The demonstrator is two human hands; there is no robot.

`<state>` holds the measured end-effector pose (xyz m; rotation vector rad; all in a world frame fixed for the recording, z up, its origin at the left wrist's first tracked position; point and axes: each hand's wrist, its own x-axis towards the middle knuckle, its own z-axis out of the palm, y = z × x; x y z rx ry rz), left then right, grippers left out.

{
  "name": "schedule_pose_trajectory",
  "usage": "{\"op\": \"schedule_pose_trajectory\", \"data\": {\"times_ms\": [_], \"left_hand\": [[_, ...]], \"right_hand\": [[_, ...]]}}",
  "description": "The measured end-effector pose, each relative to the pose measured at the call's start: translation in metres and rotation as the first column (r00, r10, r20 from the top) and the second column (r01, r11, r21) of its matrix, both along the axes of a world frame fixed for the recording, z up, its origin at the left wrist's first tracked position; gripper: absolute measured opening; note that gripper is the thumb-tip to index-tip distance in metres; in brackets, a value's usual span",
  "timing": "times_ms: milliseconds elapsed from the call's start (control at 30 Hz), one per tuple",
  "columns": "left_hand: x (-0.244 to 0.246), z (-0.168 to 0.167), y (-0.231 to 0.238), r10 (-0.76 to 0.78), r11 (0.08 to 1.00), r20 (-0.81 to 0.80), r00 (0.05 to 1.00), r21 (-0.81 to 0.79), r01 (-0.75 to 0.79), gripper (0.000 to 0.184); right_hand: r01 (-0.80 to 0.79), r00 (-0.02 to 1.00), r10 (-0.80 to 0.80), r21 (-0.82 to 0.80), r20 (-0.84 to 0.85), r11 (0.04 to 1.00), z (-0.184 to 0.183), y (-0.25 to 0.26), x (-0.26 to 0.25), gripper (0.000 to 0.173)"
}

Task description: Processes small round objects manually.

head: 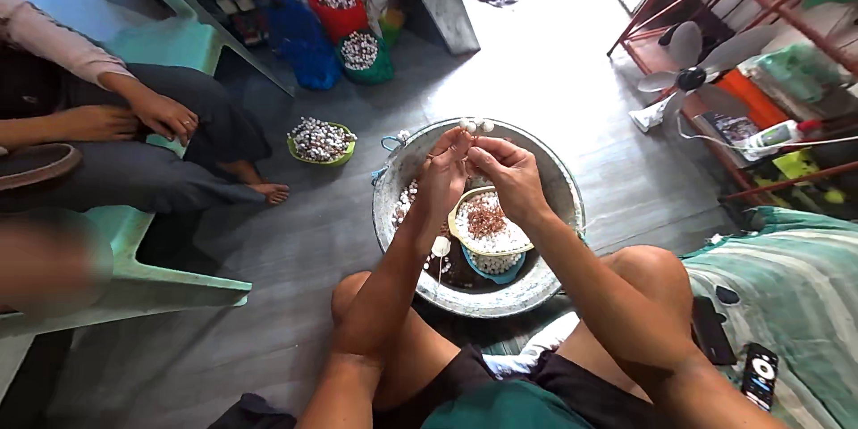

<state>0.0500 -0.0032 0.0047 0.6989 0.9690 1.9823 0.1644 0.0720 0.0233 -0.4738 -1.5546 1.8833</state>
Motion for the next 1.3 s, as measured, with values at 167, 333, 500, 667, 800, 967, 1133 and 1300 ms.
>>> {"op": "schedule_pose_trajectory", "data": {"times_ms": [167, 333, 500, 667, 800, 967, 1133, 1300], "left_hand": [[-0.006, 0.010, -0.010, 0.021, 1.000, 0.076, 0.997, 0.000, -0.021, 0.015], [-0.035, 0.015, -0.010, 0.202, 0.978, -0.108, 0.973, 0.075, -0.195, 0.035], [-0.046, 0.030, -0.023, 0.222, 0.957, -0.254, 0.941, 0.243, -0.160, 0.050], [-0.045, 0.029, -0.020, 0.217, 0.960, -0.357, 0.909, 0.249, -0.131, 0.049], [-0.047, 0.028, -0.019, 0.223, 0.966, -0.390, 0.894, 0.209, -0.150, 0.048], [-0.044, 0.028, -0.018, 0.215, 0.971, -0.406, 0.888, 0.190, -0.148, 0.046], [-0.040, 0.028, -0.013, 0.194, 0.975, -0.420, 0.886, 0.183, -0.126, 0.044], [-0.035, 0.022, -0.008, 0.154, 0.985, -0.433, 0.888, 0.135, -0.105, 0.045]], "right_hand": [[0.019, 1.000, -0.019, -0.010, -0.001, 1.000, 0.014, -0.010, -0.006, 0.020], [0.062, 0.997, -0.070, 0.209, 0.031, 0.976, 0.024, -0.006, -0.001, 0.020], [0.129, 0.988, -0.150, 0.317, 0.042, 0.940, 0.026, 0.009, -0.006, 0.017], [0.092, 0.989, -0.125, 0.323, 0.084, 0.942, 0.022, 0.009, -0.007, 0.017], [0.086, 0.991, -0.112, 0.296, 0.070, 0.951, 0.017, 0.005, -0.005, 0.016], [0.084, 0.995, -0.097, 0.273, 0.035, 0.958, 0.014, 0.007, 0.001, 0.015], [0.076, 0.996, -0.082, 0.212, 0.023, 0.974, 0.010, 0.012, 0.005, 0.015], [0.060, 0.996, -0.066, 0.108, 0.055, 0.992, -0.006, 0.019, 0.011, 0.020]]}}
